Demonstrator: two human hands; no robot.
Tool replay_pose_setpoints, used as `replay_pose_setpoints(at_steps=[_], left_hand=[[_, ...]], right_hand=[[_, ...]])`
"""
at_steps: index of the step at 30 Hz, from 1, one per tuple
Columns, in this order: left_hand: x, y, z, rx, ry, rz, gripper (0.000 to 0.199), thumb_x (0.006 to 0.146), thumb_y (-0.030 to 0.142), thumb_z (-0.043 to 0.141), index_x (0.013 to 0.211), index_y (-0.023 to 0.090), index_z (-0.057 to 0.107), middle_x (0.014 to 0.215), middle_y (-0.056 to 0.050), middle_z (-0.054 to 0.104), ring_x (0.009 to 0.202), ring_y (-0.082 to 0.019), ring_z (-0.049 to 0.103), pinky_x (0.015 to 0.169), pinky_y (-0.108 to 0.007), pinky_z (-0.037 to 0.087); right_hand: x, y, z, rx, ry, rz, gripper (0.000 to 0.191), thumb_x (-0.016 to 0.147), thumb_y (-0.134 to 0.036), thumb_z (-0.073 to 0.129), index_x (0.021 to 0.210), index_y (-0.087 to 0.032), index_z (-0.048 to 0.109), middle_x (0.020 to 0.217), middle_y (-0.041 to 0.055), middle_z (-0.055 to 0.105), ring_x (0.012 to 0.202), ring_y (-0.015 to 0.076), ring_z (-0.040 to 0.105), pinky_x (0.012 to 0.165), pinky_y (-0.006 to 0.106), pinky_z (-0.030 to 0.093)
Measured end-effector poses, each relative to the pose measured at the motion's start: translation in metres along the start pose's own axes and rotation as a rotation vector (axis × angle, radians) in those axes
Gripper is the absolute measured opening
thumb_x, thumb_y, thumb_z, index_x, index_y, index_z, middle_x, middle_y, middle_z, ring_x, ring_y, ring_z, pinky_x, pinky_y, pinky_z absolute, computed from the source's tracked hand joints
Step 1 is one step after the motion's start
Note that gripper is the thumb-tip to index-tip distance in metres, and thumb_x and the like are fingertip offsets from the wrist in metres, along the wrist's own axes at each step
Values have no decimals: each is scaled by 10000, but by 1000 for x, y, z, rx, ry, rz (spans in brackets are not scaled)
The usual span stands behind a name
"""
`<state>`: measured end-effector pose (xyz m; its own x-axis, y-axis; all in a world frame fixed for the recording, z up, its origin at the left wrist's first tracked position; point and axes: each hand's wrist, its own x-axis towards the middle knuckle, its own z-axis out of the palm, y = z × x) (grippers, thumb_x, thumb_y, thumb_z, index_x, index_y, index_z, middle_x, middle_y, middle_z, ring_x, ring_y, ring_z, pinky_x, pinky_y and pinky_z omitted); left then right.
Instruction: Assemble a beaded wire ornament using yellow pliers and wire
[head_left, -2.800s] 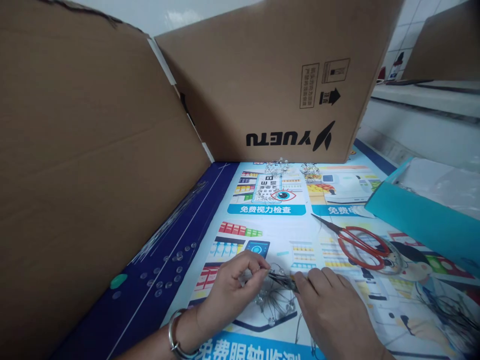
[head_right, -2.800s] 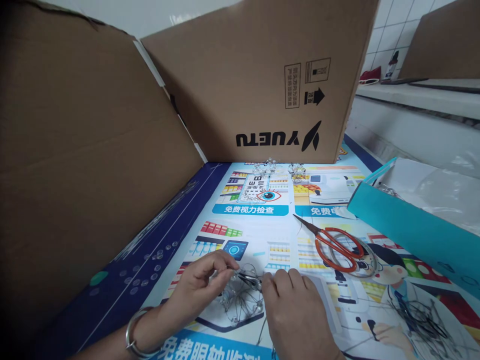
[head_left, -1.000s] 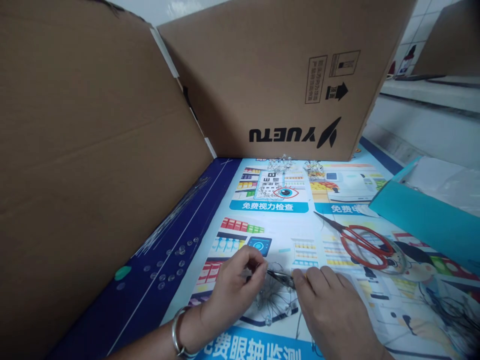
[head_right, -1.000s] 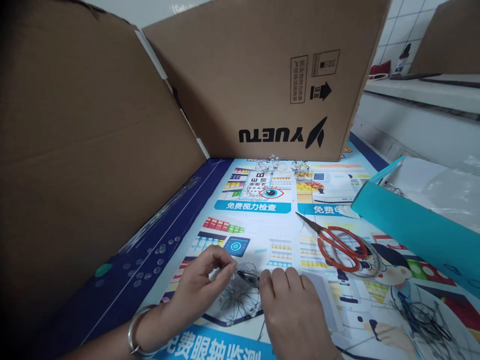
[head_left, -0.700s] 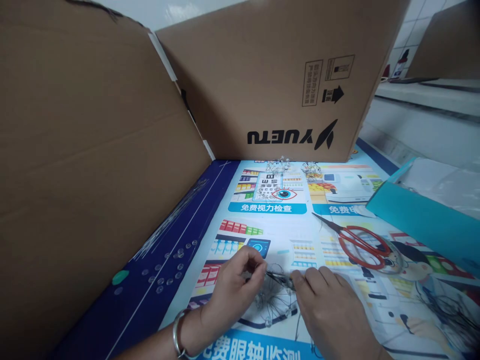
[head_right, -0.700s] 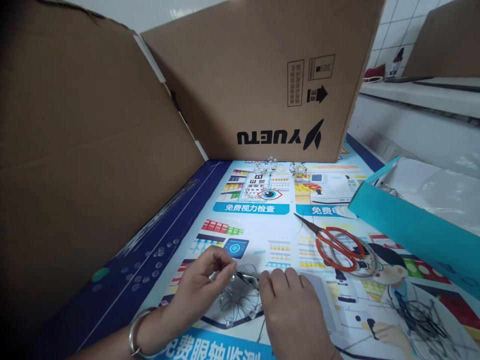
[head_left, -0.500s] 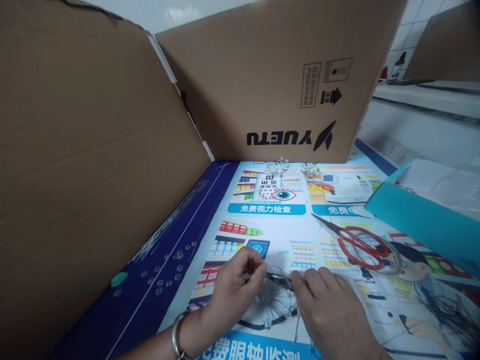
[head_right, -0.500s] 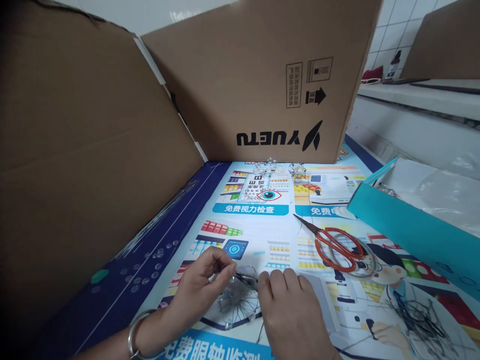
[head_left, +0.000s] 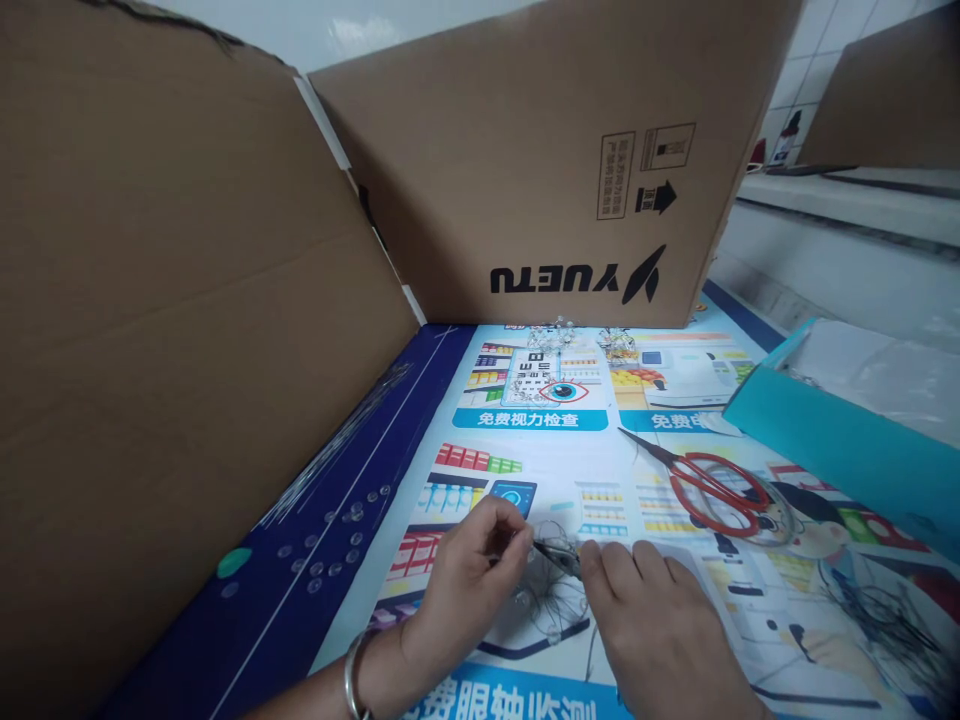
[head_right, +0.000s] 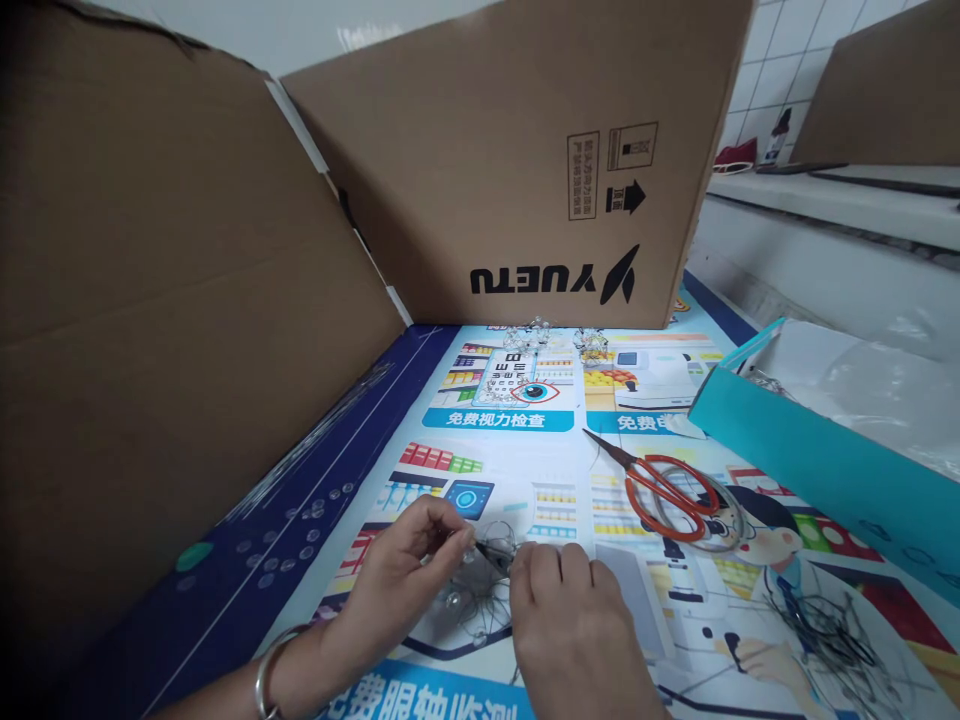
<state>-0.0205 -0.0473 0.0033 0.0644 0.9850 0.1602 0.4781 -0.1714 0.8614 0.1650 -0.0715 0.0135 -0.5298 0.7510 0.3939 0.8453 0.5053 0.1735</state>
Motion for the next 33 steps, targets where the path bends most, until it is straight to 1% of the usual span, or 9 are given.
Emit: replay_pose_setpoints(at_steps=[4, 6, 10, 13, 16, 19, 22, 26, 33], left_hand=[[-1, 0, -2, 2, 3, 33, 54, 830, 197, 518, 784, 173, 502, 686, 16, 529, 589, -99, 507, 545, -204, 417], [-2, 1, -3, 3, -2, 59, 45, 826, 184, 520, 784, 171, 511, 692, 12, 539, 596, -101, 512, 554, -205, 422], [-1, 2, -6, 19, 1, 110, 43, 822, 161, 524, 780, 167, 519, 711, 3, 556, 621, -106, 526, 571, -208, 430], [0, 2, -7, 34, 2, 149, 50, 821, 140, 521, 778, 166, 522, 723, -3, 562, 644, -110, 533, 586, -212, 434], [0, 0, -8, 45, 4, 203, 63, 815, 112, 520, 784, 167, 522, 735, -5, 565, 674, -116, 541, 613, -222, 436], [0, -2, -9, 33, -20, 256, 80, 813, 89, 515, 807, 169, 521, 748, -9, 569, 692, -120, 546, 631, -231, 439], [0, -4, -12, 22, -60, 300, 95, 813, 79, 509, 827, 171, 526, 766, -16, 572, 699, -122, 547, 632, -234, 442], [1, -6, -13, 38, -97, 342, 119, 813, 67, 504, 847, 177, 534, 785, -23, 580, 717, -129, 548, 646, -244, 445], [1, -6, -14, 28, -127, 393, 151, 809, 52, 505, 874, 184, 541, 810, -26, 597, 748, -135, 557, 667, -253, 450]], right_hand=[[-2, 5, 9, 125, -48, 79, 335, 648, -111, 635, 966, -211, 601, 728, 10, 582, 669, 196, 514, 562, 325, 329], [-2, 7, 11, 201, -100, 120, 295, 675, -125, 629, 948, -236, 602, 736, -1, 594, 675, 190, 532, 556, 311, 329], [1, 10, 7, 354, -253, 209, 227, 757, -177, 559, 958, -276, 595, 779, -5, 613, 709, 198, 563, 551, 296, 333], [3, 12, 4, 442, -367, 265, 243, 780, -222, 528, 999, -310, 588, 820, -2, 621, 741, 210, 576, 569, 293, 344], [6, 15, 2, 516, -435, 297, 265, 784, -248, 517, 1027, -329, 584, 847, -3, 630, 777, 214, 584, 600, 291, 354], [9, 19, -1, 588, -495, 313, 208, 775, -250, 515, 947, -316, 611, 808, -12, 634, 749, 196, 587, 597, 274, 343], [12, 23, -4, 638, -538, 333, 125, 766, -265, 520, 830, -284, 626, 766, -16, 634, 694, 171, 581, 568, 253, 319], [14, 25, -5, 650, -554, 340, 98, 751, -305, 532, 734, -254, 614, 736, -12, 630, 673, 163, 570, 550, 242, 296], [17, 25, -9, 644, -589, 346, 131, 745, -329, 530, 682, -233, 593, 732, -1, 639, 668, 162, 562, 539, 238, 271]])
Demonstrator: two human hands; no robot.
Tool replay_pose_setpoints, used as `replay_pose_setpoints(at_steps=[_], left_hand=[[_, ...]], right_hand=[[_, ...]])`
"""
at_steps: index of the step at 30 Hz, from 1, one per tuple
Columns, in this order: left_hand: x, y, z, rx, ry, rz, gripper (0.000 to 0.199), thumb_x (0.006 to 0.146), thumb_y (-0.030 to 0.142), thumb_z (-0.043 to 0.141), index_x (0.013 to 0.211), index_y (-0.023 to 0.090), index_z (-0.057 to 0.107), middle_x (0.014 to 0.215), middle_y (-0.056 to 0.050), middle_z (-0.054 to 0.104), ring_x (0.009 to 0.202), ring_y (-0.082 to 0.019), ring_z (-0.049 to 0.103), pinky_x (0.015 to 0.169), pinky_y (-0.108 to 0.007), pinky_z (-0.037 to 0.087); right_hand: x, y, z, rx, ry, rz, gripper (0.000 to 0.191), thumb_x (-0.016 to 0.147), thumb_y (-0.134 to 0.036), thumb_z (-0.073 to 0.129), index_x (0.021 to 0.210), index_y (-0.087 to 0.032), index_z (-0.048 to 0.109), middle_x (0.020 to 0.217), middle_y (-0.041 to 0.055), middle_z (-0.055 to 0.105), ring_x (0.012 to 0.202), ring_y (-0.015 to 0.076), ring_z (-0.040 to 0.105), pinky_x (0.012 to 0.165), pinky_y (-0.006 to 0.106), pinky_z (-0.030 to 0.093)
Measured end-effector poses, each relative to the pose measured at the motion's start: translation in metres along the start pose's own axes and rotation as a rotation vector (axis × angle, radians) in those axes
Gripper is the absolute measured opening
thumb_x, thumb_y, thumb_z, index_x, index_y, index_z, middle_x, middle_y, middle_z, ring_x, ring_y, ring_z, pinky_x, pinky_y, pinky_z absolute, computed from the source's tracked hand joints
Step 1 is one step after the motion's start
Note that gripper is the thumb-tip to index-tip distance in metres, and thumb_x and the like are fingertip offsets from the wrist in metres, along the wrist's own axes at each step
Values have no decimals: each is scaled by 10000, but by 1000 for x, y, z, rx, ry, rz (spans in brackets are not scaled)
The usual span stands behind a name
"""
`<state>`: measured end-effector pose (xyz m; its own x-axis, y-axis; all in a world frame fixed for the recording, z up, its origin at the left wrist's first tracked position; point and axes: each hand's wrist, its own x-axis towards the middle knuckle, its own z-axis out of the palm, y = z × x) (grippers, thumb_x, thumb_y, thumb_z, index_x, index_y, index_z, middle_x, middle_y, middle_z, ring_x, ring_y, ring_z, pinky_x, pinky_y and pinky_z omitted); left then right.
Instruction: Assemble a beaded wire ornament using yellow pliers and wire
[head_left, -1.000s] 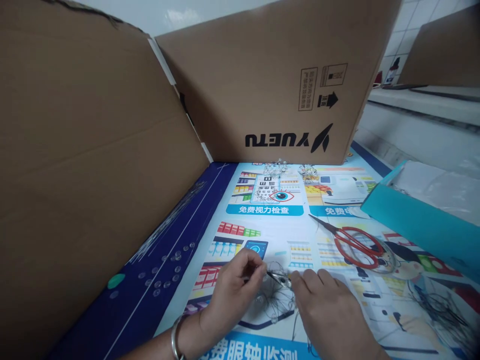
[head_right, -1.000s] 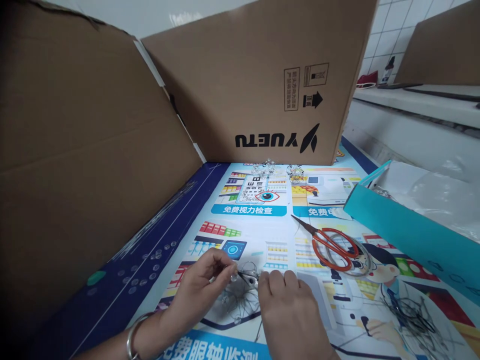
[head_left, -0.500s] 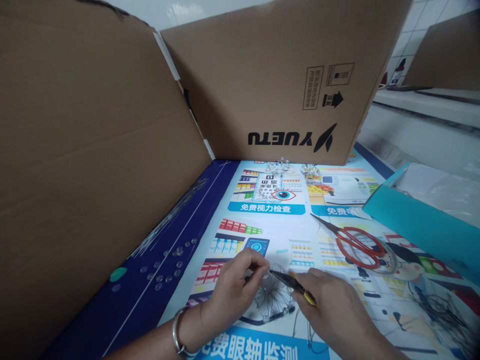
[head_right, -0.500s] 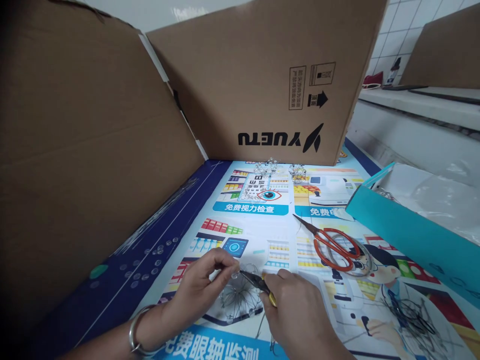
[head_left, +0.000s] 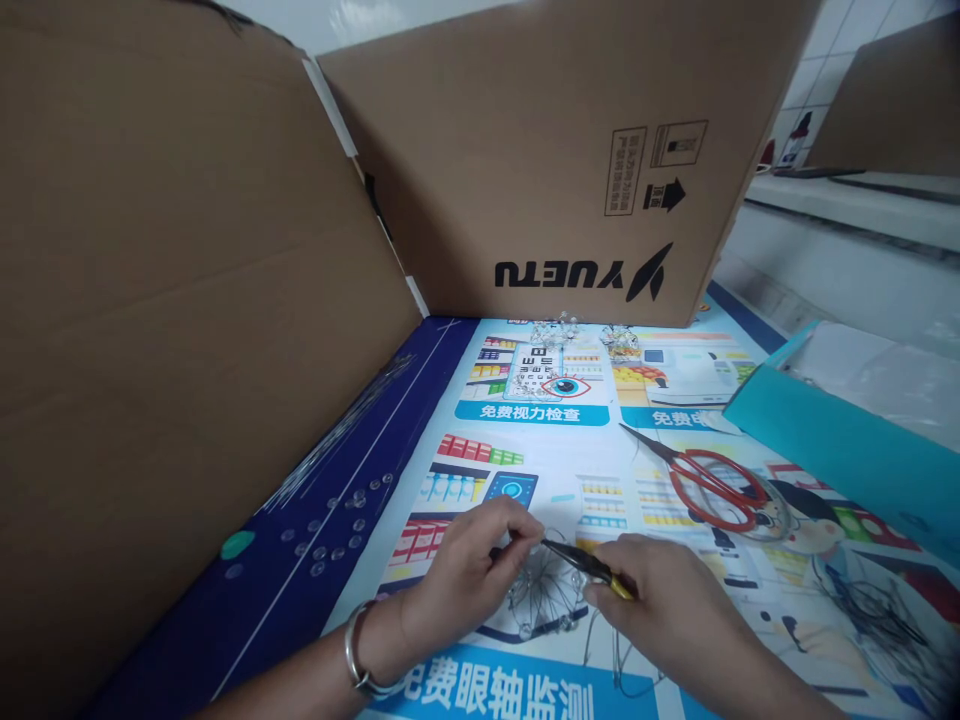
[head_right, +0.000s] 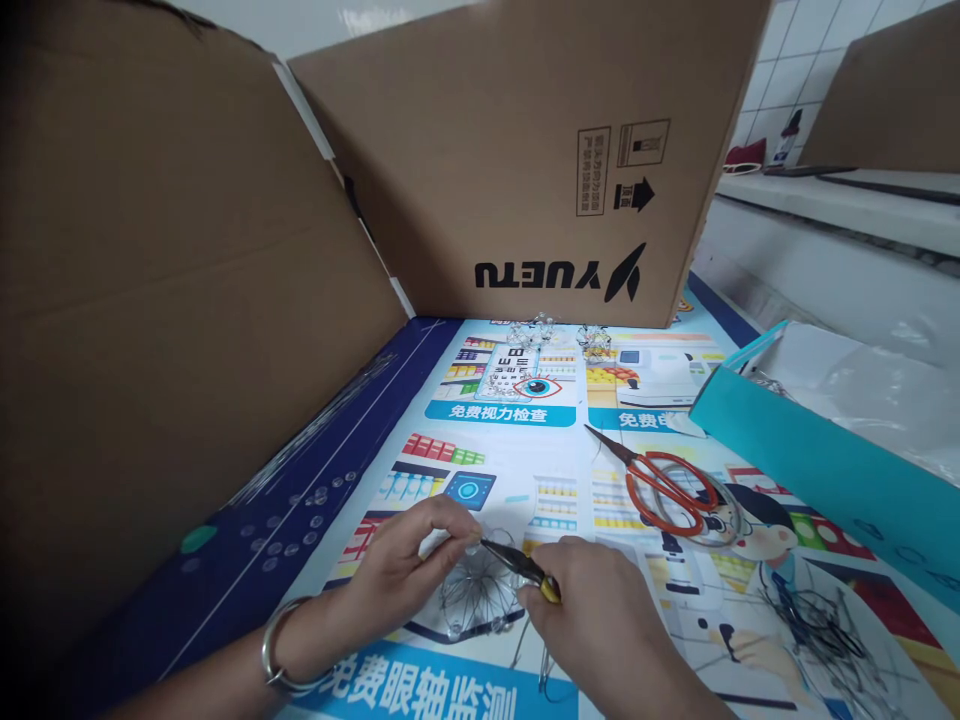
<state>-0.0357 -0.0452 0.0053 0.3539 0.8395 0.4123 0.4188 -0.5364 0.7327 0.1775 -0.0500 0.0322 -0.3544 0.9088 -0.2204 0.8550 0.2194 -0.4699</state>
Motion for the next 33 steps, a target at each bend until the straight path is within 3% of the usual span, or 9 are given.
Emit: replay_pose_setpoints(at_steps=[14, 17, 22, 27, 33], left_hand=[[0, 2, -2, 11, -28, 22, 141, 811, 59, 493, 865, 176, 549, 807, -44, 616, 750, -148, 569, 674, -273, 457], [-1, 2, -2, 4, -19, 15, 144, 813, 59, 496, 875, 176, 552, 816, -44, 613, 756, -148, 570, 679, -273, 457], [0, 0, -4, -71, 51, -85, 98, 833, 111, 515, 887, 168, 574, 841, -51, 620, 789, -158, 581, 709, -287, 466], [6, -1, -8, -175, 125, -234, 61, 846, 192, 535, 857, 157, 584, 830, -52, 627, 789, -162, 587, 713, -293, 470], [6, -1, -9, -235, 152, -269, 77, 843, 215, 542, 836, 155, 590, 816, -55, 626, 783, -163, 582, 726, -301, 474]], right_hand=[[-2, 0, -1, 47, 37, -24, 189, 743, -291, 546, 573, -210, 539, 572, -29, 591, 543, 129, 540, 487, 217, 279], [-1, 3, 2, 28, 62, -65, 107, 747, -278, 556, 661, -233, 599, 633, -27, 611, 593, 139, 563, 516, 222, 320], [-4, 10, 19, -83, 241, -144, 223, 802, -254, 504, 1001, -290, 597, 871, 10, 613, 795, 193, 564, 641, 285, 397], [-6, 11, 36, -118, 354, -249, 250, 798, -220, 503, 1035, -233, 581, 893, 48, 595, 812, 205, 532, 690, 320, 417], [-6, 11, 37, -104, 474, -336, 254, 797, -189, 498, 1034, -199, 588, 854, 62, 592, 788, 195, 526, 692, 314, 420]])
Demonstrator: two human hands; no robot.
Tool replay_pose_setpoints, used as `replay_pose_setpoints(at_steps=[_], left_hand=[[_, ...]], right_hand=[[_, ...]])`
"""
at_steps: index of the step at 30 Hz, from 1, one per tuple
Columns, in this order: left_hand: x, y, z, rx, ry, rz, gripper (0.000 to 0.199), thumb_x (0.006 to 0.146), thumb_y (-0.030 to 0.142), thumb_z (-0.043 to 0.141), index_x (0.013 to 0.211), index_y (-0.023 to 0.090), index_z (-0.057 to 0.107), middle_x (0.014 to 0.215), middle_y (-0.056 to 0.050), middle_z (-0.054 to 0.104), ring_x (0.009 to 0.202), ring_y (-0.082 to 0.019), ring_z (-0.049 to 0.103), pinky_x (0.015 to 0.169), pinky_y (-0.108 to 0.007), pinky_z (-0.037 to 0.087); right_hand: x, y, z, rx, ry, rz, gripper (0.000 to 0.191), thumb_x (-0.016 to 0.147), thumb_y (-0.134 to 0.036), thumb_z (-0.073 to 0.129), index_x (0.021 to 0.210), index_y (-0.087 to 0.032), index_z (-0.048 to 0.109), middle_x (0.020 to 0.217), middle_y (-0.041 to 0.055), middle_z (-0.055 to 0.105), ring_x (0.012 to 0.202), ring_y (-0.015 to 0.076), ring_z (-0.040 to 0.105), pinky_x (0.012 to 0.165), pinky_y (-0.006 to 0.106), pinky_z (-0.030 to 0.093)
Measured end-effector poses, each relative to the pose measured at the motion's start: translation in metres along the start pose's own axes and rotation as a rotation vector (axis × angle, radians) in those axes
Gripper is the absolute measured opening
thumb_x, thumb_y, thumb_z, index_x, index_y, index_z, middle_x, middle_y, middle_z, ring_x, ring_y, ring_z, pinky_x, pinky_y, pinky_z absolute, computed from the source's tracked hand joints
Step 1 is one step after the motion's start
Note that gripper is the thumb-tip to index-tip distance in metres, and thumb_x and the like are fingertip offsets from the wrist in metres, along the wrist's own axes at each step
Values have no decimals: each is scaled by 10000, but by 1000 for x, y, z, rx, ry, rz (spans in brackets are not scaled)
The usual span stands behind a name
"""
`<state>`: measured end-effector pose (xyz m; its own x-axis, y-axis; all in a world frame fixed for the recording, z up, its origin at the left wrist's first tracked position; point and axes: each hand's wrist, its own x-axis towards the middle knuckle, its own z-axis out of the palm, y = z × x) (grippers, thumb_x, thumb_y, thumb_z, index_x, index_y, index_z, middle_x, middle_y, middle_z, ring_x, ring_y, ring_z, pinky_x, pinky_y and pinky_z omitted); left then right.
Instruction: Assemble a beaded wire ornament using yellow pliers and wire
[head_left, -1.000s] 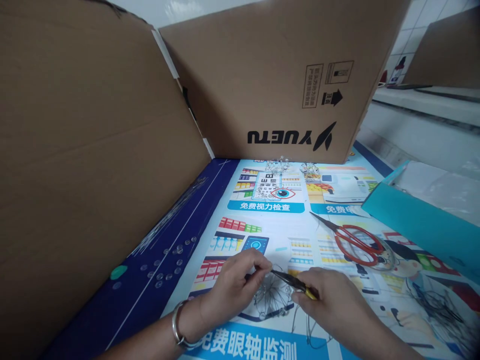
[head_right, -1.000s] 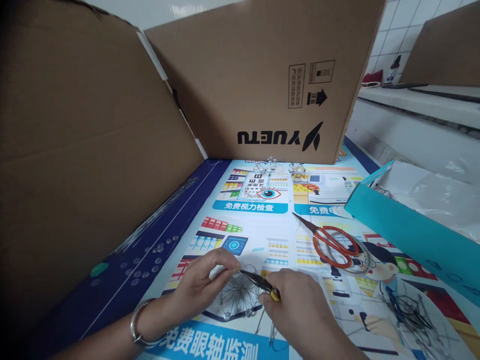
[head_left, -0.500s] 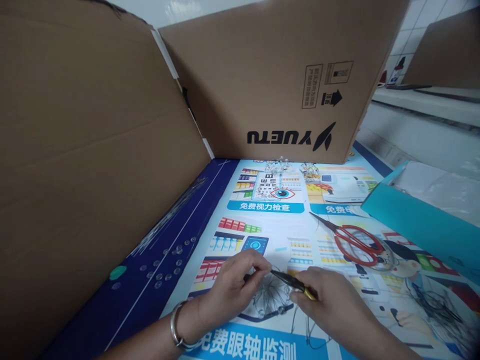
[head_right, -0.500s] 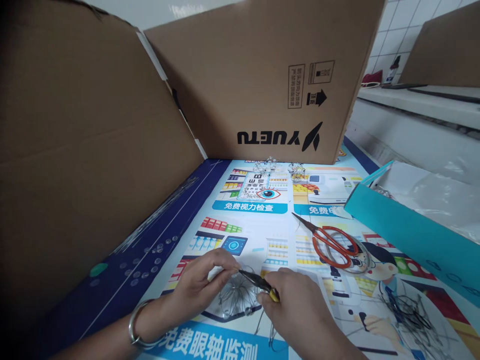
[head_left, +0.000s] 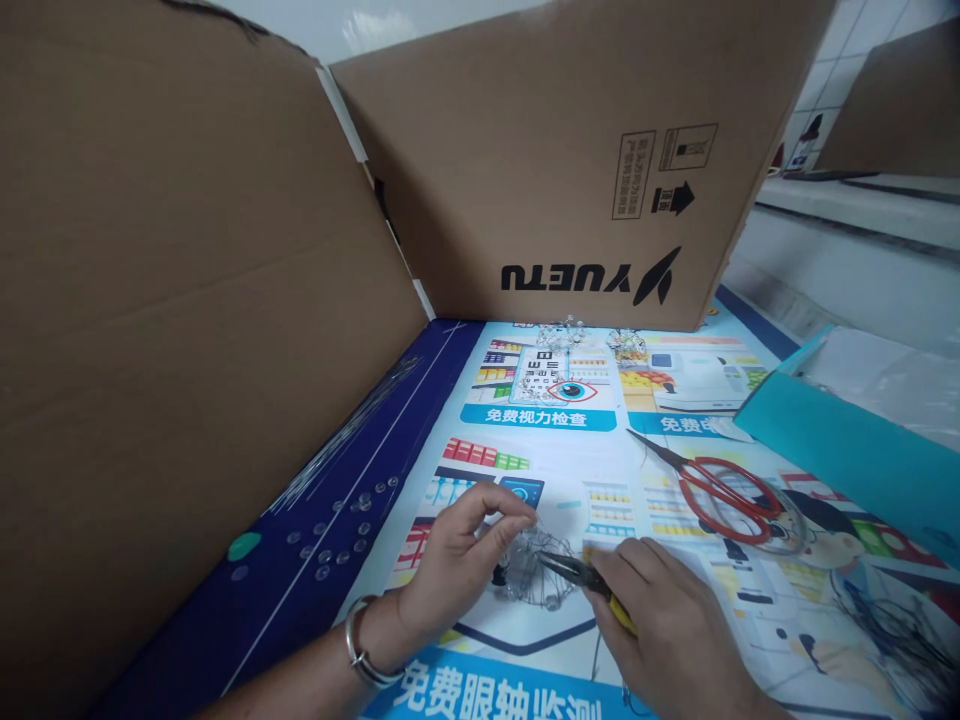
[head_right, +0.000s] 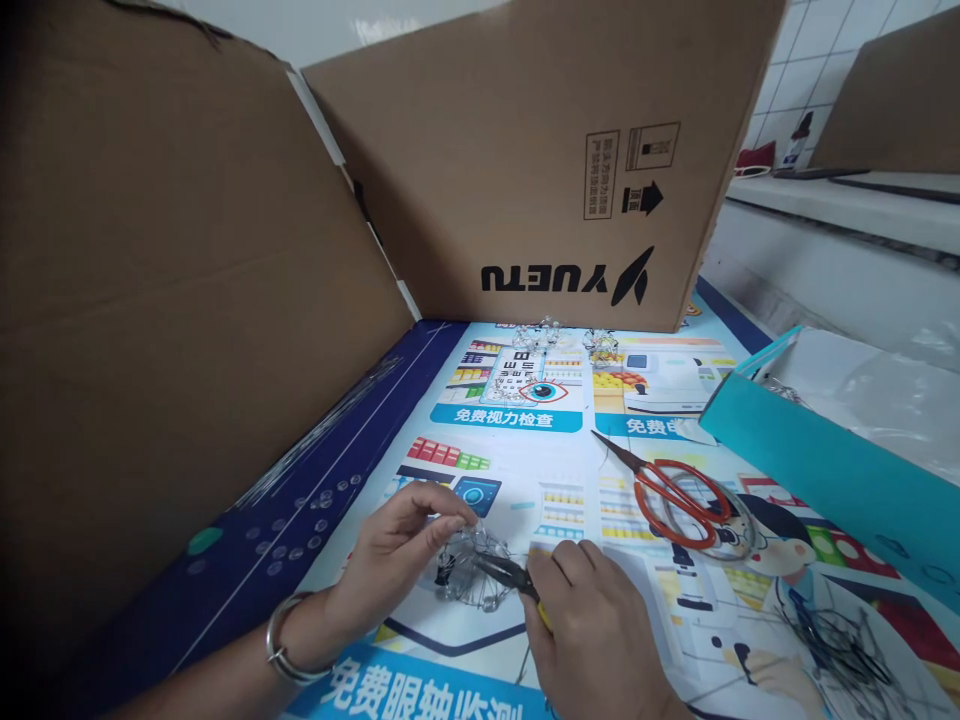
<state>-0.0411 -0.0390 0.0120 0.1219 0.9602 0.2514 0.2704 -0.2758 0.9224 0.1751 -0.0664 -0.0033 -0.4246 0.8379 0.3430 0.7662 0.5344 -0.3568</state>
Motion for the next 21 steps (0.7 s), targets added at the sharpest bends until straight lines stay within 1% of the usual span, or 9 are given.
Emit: replay_pose_setpoints(at_steps=[4, 11, 16, 21], left_hand=[[0, 0, 1, -92, -6, -10, 59, 845, 192, 537, 831, 155, 581, 821, -62, 633, 790, -165, 589, 727, -304, 480], [0, 0, 2, -204, -10, 5, 23, 833, 166, 548, 815, 156, 560, 819, -60, 641, 790, -166, 597, 729, -309, 481], [-1, -2, 2, -214, -12, 45, 27, 835, 142, 539, 823, 163, 550, 827, -53, 635, 805, -166, 594, 743, -317, 472], [-3, -3, 2, -151, -20, 86, 32, 838, 146, 533, 832, 168, 556, 843, -58, 632, 822, -175, 592, 751, -325, 471]], right_hand=[[0, 0, -2, 19, 57, -36, 236, 800, -192, 491, 1016, -194, 589, 830, 60, 586, 770, 189, 527, 677, 310, 430], [-1, 1, -3, 17, 85, -51, 230, 799, -198, 483, 998, -205, 597, 820, 53, 578, 763, 180, 533, 663, 297, 439], [0, 0, -3, 38, 84, -44, 224, 792, -187, 493, 992, -206, 592, 831, 56, 578, 783, 191, 523, 694, 319, 432], [-1, 1, -3, 14, 77, -25, 240, 794, -182, 495, 1014, -207, 588, 832, 56, 574, 785, 195, 514, 695, 322, 416]])
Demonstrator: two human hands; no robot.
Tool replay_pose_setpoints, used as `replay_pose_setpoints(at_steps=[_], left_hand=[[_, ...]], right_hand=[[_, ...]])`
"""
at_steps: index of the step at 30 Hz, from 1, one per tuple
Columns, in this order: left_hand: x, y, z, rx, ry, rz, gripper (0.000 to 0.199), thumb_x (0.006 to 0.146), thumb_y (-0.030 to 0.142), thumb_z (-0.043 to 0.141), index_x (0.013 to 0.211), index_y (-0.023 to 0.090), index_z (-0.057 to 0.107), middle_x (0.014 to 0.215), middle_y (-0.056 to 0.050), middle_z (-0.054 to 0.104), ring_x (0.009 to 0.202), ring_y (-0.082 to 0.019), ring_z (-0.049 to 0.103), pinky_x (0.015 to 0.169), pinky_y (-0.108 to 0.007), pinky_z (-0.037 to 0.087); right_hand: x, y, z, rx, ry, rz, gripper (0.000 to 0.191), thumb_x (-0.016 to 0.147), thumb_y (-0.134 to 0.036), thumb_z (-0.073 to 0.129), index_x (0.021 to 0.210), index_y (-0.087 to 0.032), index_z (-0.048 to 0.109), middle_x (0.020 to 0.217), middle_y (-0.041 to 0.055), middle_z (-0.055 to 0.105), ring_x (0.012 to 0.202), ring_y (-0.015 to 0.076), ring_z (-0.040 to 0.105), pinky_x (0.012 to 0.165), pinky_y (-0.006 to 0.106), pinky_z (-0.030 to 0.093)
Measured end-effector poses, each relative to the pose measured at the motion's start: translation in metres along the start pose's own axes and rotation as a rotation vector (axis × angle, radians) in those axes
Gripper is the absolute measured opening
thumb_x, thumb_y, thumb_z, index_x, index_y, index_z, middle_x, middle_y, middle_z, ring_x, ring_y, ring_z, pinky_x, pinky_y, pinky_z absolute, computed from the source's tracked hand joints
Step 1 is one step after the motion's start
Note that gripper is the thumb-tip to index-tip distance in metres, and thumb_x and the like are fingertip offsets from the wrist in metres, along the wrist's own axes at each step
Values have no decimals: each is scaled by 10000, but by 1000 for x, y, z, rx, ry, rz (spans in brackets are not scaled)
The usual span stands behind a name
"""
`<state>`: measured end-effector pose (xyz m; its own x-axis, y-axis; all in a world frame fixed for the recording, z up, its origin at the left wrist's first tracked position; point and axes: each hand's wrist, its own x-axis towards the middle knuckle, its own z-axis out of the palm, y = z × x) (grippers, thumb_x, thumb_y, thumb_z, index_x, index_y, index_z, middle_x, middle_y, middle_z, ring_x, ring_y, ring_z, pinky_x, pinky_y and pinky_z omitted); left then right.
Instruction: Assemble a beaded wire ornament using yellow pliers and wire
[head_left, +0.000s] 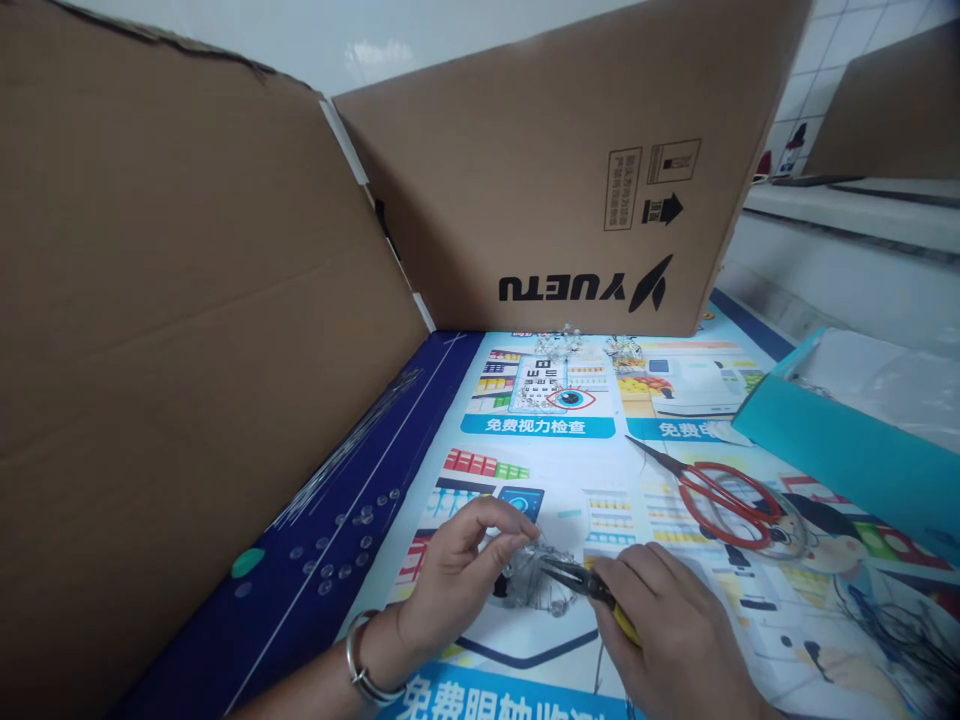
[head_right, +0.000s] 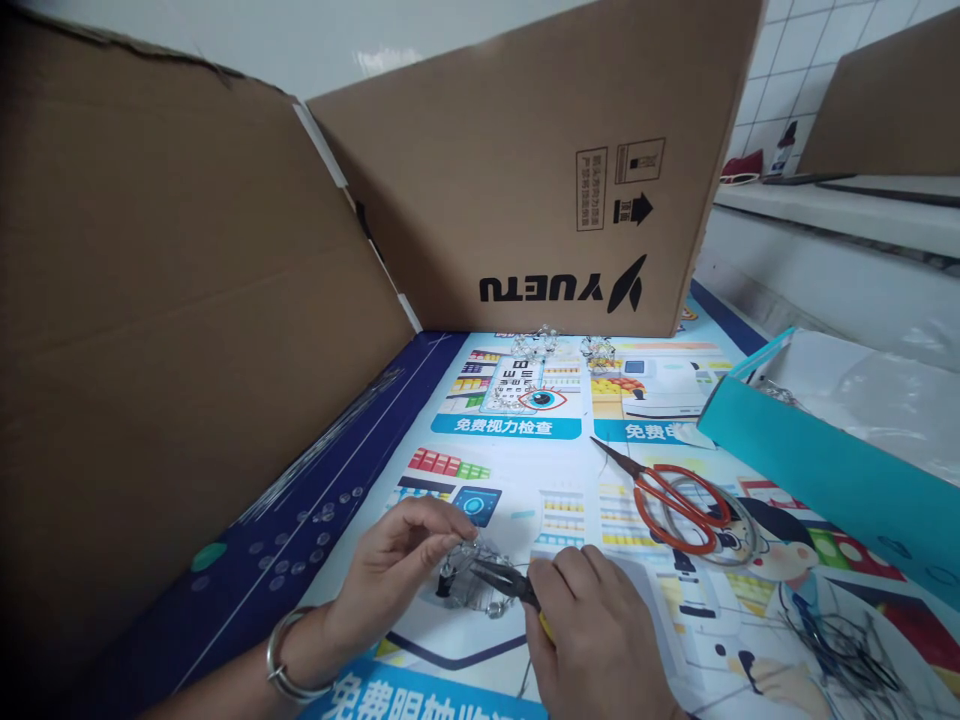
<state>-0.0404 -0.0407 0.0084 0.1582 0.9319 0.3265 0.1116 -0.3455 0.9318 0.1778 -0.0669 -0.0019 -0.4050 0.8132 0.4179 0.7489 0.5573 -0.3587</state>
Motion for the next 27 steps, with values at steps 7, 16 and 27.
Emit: replay_pose_setpoints(at_steps=[7, 16, 27], left_hand=[[-2, 1, 0, 94, -41, 167, 137, 828, 75, 511, 886, 188, 564, 855, -52, 624, 829, -180, 591, 736, -333, 476], [-6, 2, 3, 218, -51, 236, 203, 808, 28, 511, 927, 185, 561, 858, -58, 621, 830, -178, 586, 724, -329, 488], [-6, 4, 6, 308, -35, 232, 179, 787, 24, 544, 893, 166, 570, 824, -49, 623, 787, -162, 597, 701, -294, 497]], right_hand=[[-1, 1, 3, -73, 24, 29, 238, 798, -192, 492, 1013, -208, 593, 852, 58, 589, 808, 208, 517, 702, 331, 407], [-1, -2, 5, -135, -23, 29, 231, 799, -210, 493, 1007, -210, 594, 838, 47, 587, 783, 204, 522, 676, 326, 395], [-1, -6, 6, -156, -96, 89, 230, 798, -225, 500, 1016, -233, 573, 847, 35, 586, 773, 203, 534, 619, 305, 383]])
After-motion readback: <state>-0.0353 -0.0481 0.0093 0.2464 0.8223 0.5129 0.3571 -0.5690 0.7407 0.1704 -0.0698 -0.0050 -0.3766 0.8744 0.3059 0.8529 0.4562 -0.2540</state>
